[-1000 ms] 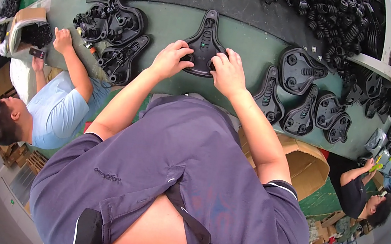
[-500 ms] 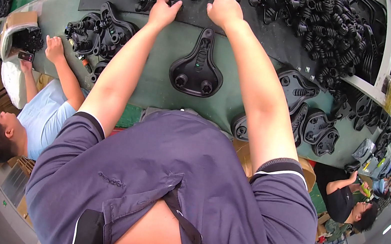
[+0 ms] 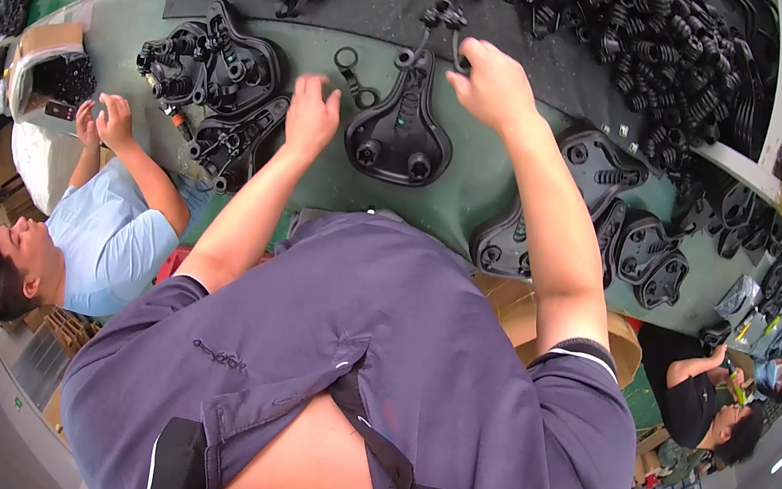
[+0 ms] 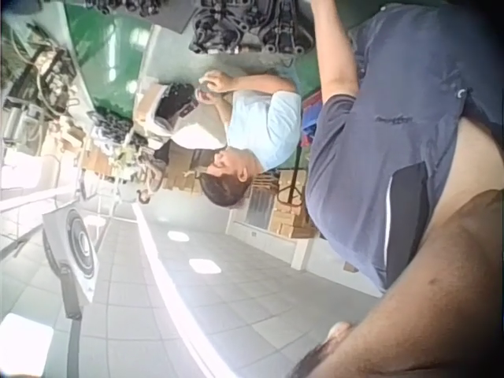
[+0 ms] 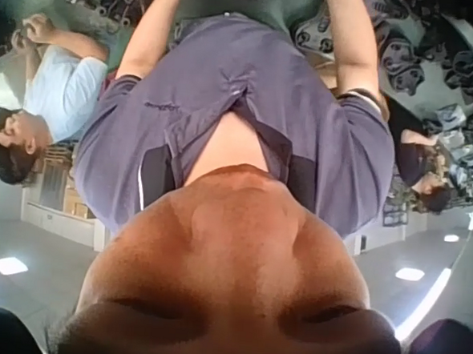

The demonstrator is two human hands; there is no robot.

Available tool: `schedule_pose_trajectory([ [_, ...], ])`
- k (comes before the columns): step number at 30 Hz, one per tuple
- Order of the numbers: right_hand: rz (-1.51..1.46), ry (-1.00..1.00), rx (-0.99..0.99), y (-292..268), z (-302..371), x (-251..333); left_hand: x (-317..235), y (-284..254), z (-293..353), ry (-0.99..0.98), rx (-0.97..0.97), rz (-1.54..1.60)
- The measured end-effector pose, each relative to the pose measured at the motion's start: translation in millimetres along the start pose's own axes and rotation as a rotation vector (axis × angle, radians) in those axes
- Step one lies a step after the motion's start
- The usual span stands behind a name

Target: Assembling bicycle seats by attaching parts and using a pneumatic screwdriver to fasten components.

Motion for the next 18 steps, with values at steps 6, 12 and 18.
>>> schedule_pose_trajectory([
  [6,-0.103,0.246,-0.035,13.1,149.5,-12.5,-21.0,-6.3,-58.6,0.687,0.155,-0.515],
  [12,0.026,0.487,0.073,80.6,200.4,-40.2,-10.0,-17.8,-92.0,0.409,0.350,-0.549],
  [18,-0.152,0.757,-0.056,92.6,174.2,-15.8,-64.0,-67.5,-9.6,0.345,0.373,0.105],
])
Point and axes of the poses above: each hand's wrist, its own z-axis away from the middle knuckle, its own y-axis out of the palm, x = y × z, the point moved 3 cm from there along -z, towards the middle knuckle, and after that the axes turned 4 degrees about z, right-handed, at the moved point
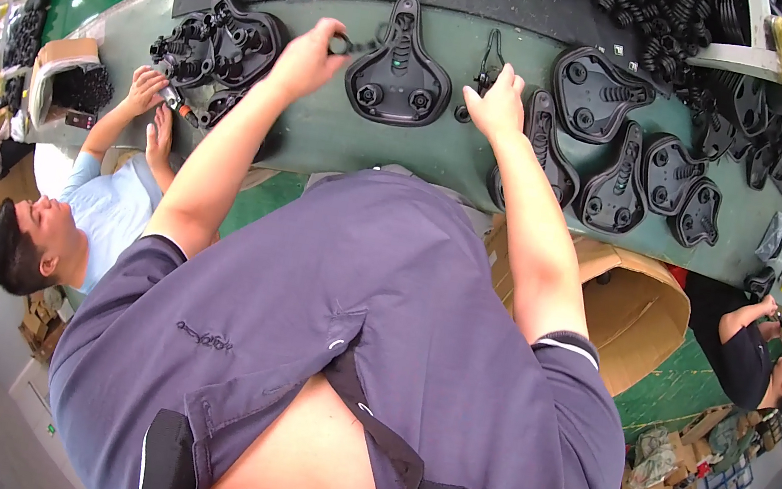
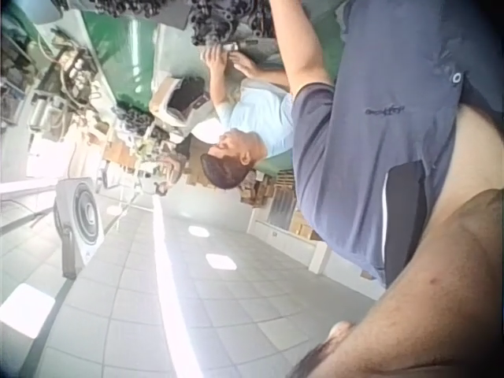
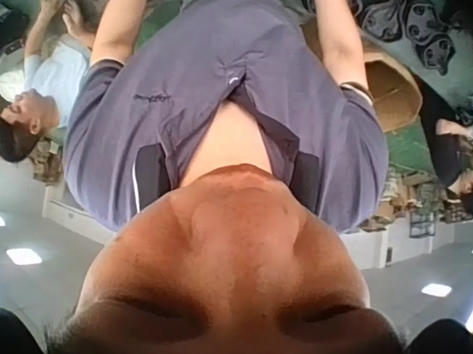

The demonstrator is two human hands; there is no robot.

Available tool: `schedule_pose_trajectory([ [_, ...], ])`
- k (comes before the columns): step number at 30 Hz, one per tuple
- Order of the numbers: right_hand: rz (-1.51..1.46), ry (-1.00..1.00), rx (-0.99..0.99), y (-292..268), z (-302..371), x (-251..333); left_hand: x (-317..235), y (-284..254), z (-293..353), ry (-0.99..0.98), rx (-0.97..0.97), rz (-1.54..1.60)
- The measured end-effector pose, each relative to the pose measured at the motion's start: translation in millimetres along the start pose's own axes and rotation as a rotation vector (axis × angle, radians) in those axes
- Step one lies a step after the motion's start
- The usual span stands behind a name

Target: Assembling bicycle seats by attaching parts and using a pneumatic screwdriver to fasten components.

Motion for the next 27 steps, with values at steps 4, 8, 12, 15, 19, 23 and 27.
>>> schedule_pose_trajectory([
  [4,0.035,0.050,0.020,0.9,-19.6,10.1,-31.1,33.1,44.6,0.120,0.142,0.019],
  [8,-0.254,-0.045,-0.051,-43.2,-17.6,58.4,-21.3,58.6,65.5,0.066,0.160,-0.017],
  [12,-1.144,0.115,0.619,-48.5,-18.6,108.7,-18.7,55.4,68.7,0.148,0.084,0.068],
  [15,-1.149,0.257,0.674,-26.3,-47.6,127.7,-15.8,52.4,66.1,0.163,0.100,0.121],
  [19,-1.154,0.367,0.610,-12.6,-75.1,121.3,-8.8,54.4,58.1,0.147,0.124,0.143],
  [23,-1.189,0.515,0.643,-18.9,-87.3,112.4,-5.7,55.0,52.4,0.132,0.130,0.155],
  [27,-1.092,0.521,0.565,-38.8,-83.2,114.7,-3.1,53.2,45.4,0.135,0.177,0.166],
])
Point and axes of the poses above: each hand's wrist, its own z-axis away from the middle knuckle, its own y-axis out of the palm, x = y × z, the point moved 3 cm from there along -z, towards the middle knuckle, and after that the axes turned 4 degrees about z, right-handed, at the moved point
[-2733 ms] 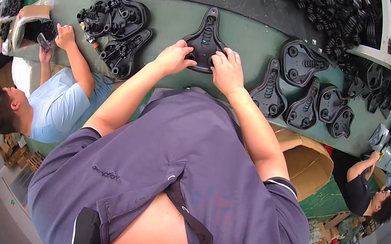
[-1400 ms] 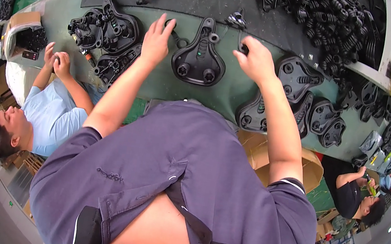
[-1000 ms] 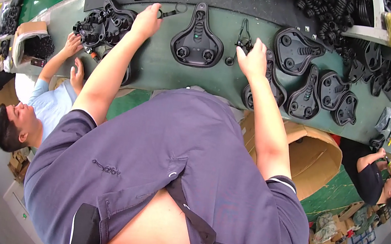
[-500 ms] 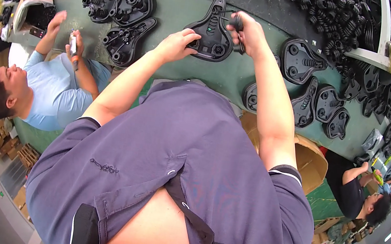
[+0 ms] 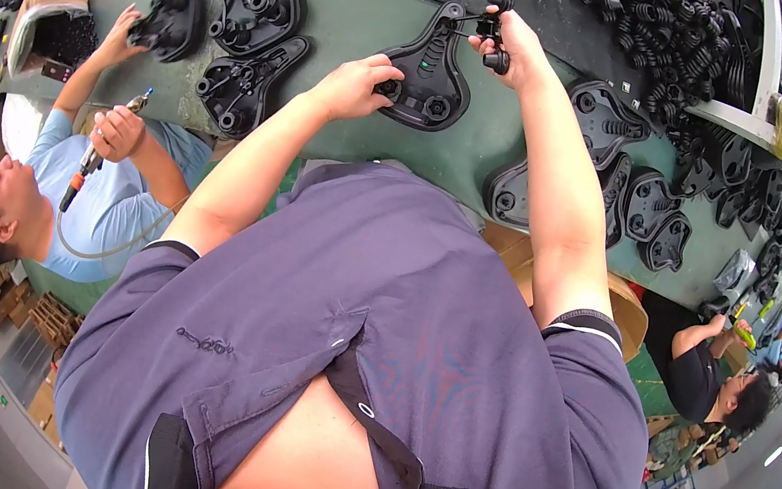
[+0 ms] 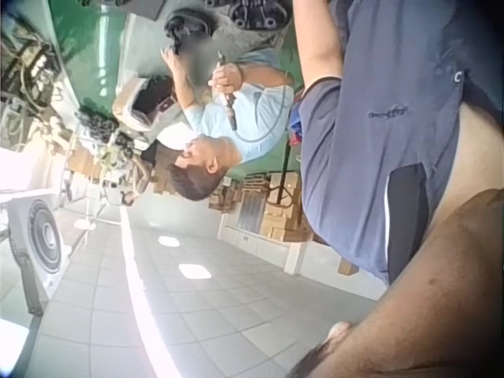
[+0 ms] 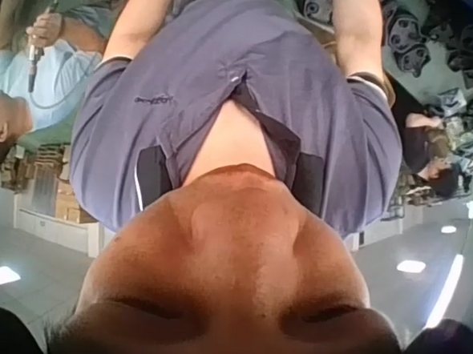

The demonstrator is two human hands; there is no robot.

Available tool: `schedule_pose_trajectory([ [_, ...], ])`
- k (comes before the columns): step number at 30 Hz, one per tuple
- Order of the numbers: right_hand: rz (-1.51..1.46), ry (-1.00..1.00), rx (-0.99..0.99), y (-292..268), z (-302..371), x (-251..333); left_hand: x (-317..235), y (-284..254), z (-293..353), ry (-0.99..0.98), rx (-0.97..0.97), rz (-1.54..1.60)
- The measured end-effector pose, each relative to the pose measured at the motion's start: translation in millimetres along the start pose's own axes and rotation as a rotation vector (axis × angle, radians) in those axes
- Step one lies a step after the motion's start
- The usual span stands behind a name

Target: Assembling bicycle seats by attaching parts and using a pneumatic screwdriver to fasten components.

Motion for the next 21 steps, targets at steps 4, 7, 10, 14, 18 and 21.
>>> schedule_pose_trajectory([
  [4,0.564,-0.177,-0.109,5.3,4.7,2.0,-2.0,-3.3,-3.8,0.000,0.026,0.001],
  [7,1.420,-0.675,-0.150,49.1,35.6,2.6,2.0,-2.6,-4.8,-0.016,0.018,0.053],
  [10,1.554,-0.783,-0.247,53.2,28.3,-27.4,1.0,-0.9,-6.4,-0.023,0.003,0.096],
  [14,1.219,-0.706,-0.424,61.6,23.7,-72.0,-1.0,-1.3,-6.2,-0.084,0.005,0.176],
  [18,1.070,-0.612,-0.447,70.4,14.6,-84.7,-4.0,-5.7,-10.7,-0.094,-0.002,0.184],
  [21,1.181,-0.715,-0.477,59.3,23.6,-85.1,-10.4,-8.8,-13.3,-0.020,-0.144,0.102],
])
Point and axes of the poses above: each hand's wrist, its own z-axis away from the middle knuckle, its own y-axis out of the palm, x = y × z, the point moved 3 cm from there along -z, towards the middle knuckle, and after that the axes turned 4 degrees about z, right-handed, at the moved point
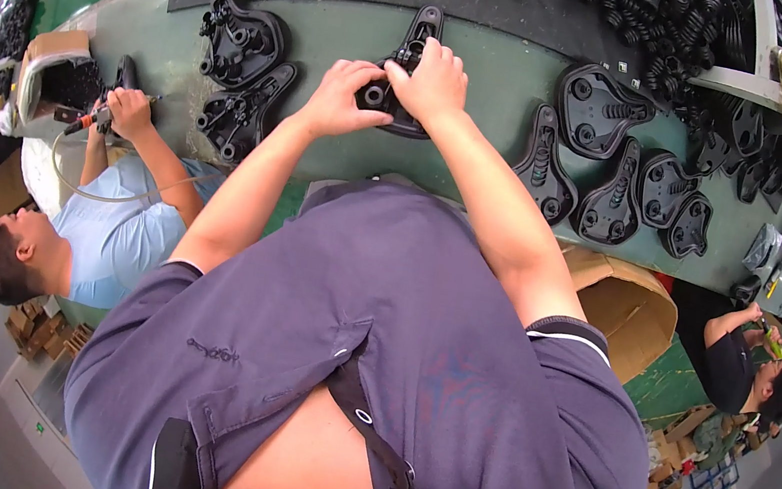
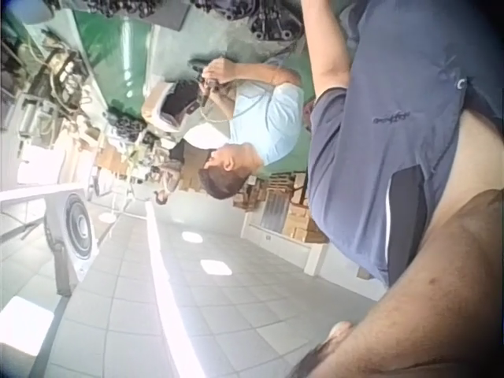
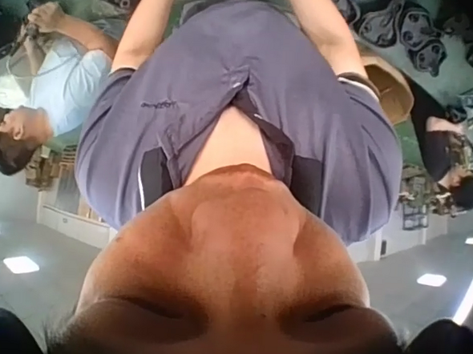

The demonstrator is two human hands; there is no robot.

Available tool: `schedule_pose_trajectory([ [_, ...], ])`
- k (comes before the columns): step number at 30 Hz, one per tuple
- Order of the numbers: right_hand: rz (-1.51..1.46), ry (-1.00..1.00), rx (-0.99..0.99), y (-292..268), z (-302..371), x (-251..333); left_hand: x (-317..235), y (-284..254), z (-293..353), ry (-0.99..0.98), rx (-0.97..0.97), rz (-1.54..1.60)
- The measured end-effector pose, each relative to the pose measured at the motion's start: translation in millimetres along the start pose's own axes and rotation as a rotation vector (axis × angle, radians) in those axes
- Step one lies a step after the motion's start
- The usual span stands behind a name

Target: Assembling bicycle seats by attaching parts and using a pneumatic screwdriver to fasten components.

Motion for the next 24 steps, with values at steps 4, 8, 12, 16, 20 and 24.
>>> schedule_pose_trajectory([
  [4,0.012,0.055,0.033,2.5,21.9,3.9,6.0,18.6,-29.6,-0.180,-0.468,0.026],
  [8,-0.067,-0.068,-0.152,27.4,21.0,-14.4,-2.5,43.6,-42.9,-0.214,-0.381,-0.147],
  [12,-0.005,-0.142,-0.345,32.1,18.1,-19.4,8.9,51.4,-44.8,-0.132,-0.543,-0.159],
  [16,0.038,-0.177,-0.377,30.7,14.1,-17.1,7.0,50.8,-42.7,-0.236,-0.548,-0.149],
  [20,-0.335,-0.038,-0.093,16.4,17.8,-23.9,23.1,36.0,-25.7,-0.347,-0.608,0.104],
  [24,-0.389,0.261,0.243,19.1,33.3,-93.7,48.7,24.9,65.4,-0.613,-0.818,0.713],
])
Point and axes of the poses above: each hand's wrist, its own z-axis away from the middle knuckle, its own y-axis out of the palm, x = y × z, the point moved 3 cm from there along -z, towards the middle knuckle, and after that the axes turned 4 degrees about z, right-handed, at the moved point
